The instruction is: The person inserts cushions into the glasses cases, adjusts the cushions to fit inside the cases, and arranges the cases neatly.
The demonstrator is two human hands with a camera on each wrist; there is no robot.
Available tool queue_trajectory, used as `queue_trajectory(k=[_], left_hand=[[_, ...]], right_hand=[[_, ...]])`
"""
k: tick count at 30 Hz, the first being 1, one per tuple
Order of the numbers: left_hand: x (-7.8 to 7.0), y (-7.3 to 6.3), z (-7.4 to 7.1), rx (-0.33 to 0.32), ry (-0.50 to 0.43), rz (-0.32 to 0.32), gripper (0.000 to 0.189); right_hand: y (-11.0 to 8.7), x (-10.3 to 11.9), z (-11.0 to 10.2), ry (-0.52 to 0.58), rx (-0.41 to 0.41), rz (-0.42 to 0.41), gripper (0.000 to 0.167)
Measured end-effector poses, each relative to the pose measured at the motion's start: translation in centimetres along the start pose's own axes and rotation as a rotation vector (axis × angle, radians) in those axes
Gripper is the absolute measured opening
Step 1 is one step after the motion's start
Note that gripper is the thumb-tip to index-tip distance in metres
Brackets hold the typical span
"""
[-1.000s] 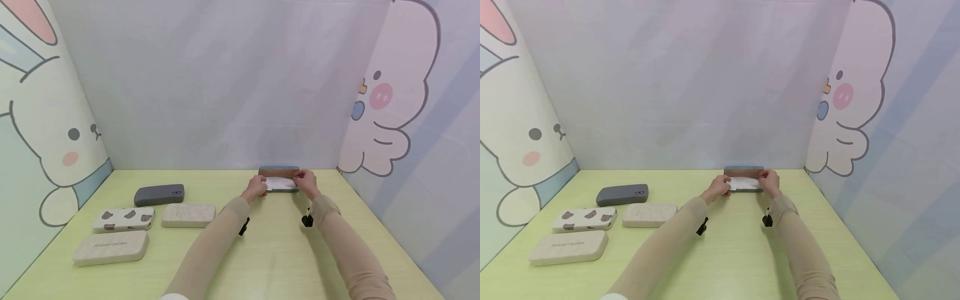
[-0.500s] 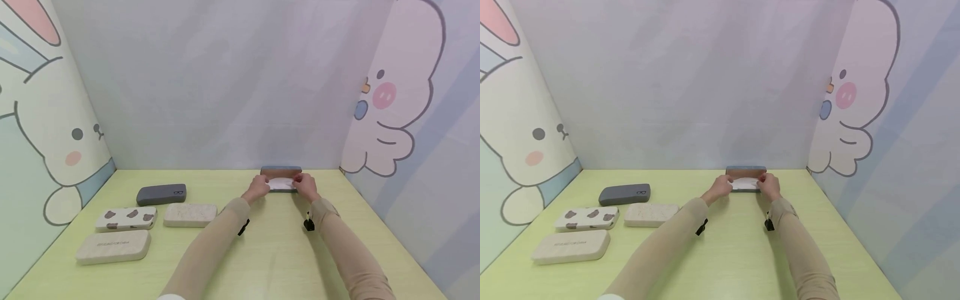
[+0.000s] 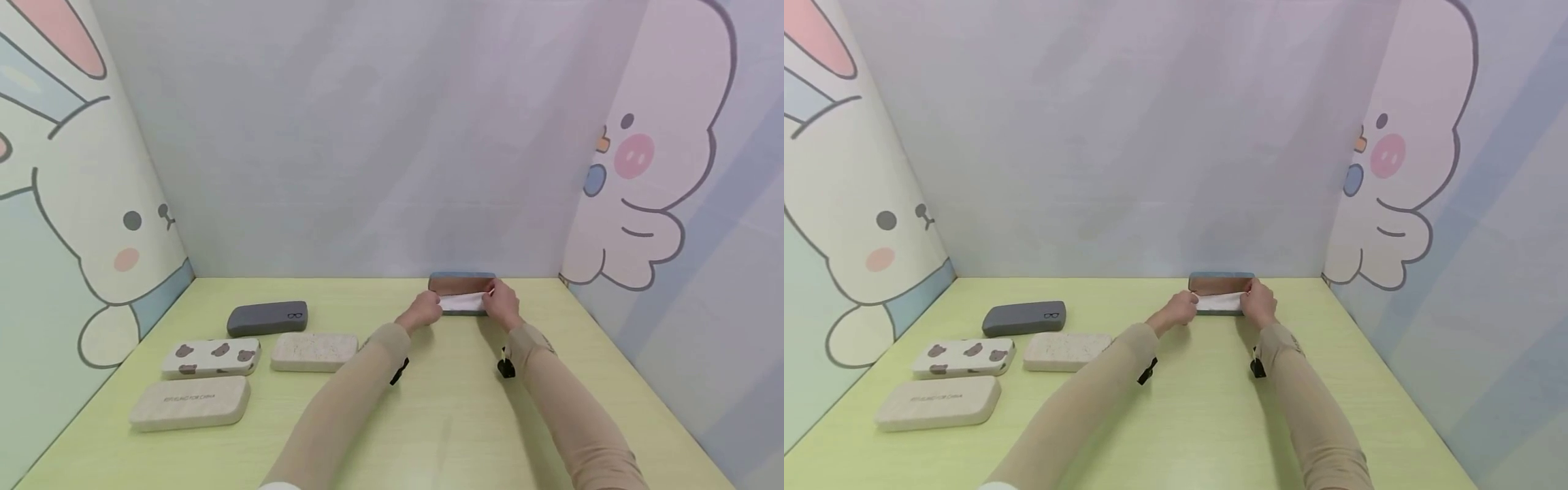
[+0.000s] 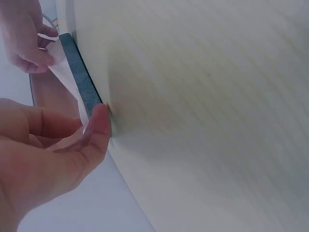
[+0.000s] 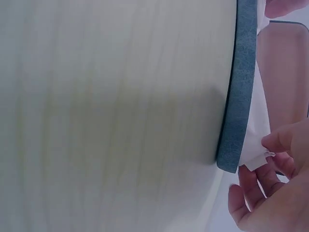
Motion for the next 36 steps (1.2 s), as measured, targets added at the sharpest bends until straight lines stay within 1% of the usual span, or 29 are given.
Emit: queue_trajectory(k=[2,4,6,8,9,10,13,15,17,19,24,26,28,30,32,34,36], left_hand=[[0.0,-0.1,0.1,0.0,0.077,0.02,0.041],[-0.1,-0.2,0.2,-0.015,0.17,0.039,0.036],[-0.3,-0.6,0.3,-0.028,0.285,0.063,0.026],[-0.5,-1.1,0.4,-0.019,0.383,0.074,0.015],[-0.5,-1.3,0.5,-0.005,0.417,0.073,0.015],[-0.6,-1.4,0.6,0.008,0.452,0.076,0.017],[-0.6,-1.8,1.0,0.062,0.517,0.065,0.029],[-0.5,-1.9,1.1,0.083,0.541,0.061,0.033],[-0.5,-2.1,1.0,0.096,0.555,0.055,0.034],[-0.5,-2.2,0.8,0.106,0.571,0.058,0.034],[-0.3,-2.0,0.0,0.114,0.556,0.047,0.024],[-0.2,-1.9,-0.3,0.121,0.535,0.042,0.021],[-0.1,-1.9,-0.5,0.127,0.5,0.049,0.021],[-0.2,-1.8,-0.8,0.1,0.433,0.057,0.026],[-0.2,-1.6,-1.3,0.05,0.358,0.059,0.032],[0.1,-1.1,-1.7,-0.01,0.245,0.037,0.042],[0.6,-0.6,-2.0,-0.049,0.115,-0.007,0.049]], right_hand=[[0.0,0.0,0.0,-0.028,-0.008,-0.014,0.017],[-0.1,0.1,0.0,-0.082,-0.022,-0.038,0.018],[-0.1,0.4,0.0,-0.141,-0.043,-0.068,0.02],[-0.1,0.8,0.1,-0.206,-0.058,-0.109,0.018],[-0.1,1.0,0.2,-0.229,-0.047,-0.125,0.017],[-0.1,1.1,0.4,-0.248,-0.027,-0.134,0.019],[-0.2,1.1,1.0,-0.283,0.062,-0.13,0.034],[-0.4,0.8,1.3,-0.294,0.116,-0.111,0.038],[-0.5,0.7,1.3,-0.287,0.139,-0.104,0.039],[-0.4,0.5,1.2,-0.256,0.129,-0.103,0.038],[-0.1,-0.1,0.1,-0.057,0.049,-0.045,0.027],[0.0,-0.3,-0.1,-0.004,0.045,-0.04,0.023],[0.0,-0.4,-0.1,0.011,0.064,-0.046,0.023],[0.0,-0.5,-0.1,0.024,0.074,-0.039,0.024],[-0.1,-0.7,-0.2,0.047,0.055,-0.012,0.023],[-0.1,-1.0,-0.3,0.089,0.022,0.04,0.023],[-0.1,-1.2,-0.4,0.141,0.003,0.098,0.025]])
Point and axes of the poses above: each hand's wrist, its own y-axis towards the middle knuckle, its own z-axis out of the palm, x = y × z, the point moved 6 cm from there along y, towards the middle knuckle, and after that the axes turned 6 degrees about -x, right-handed, at the moved point
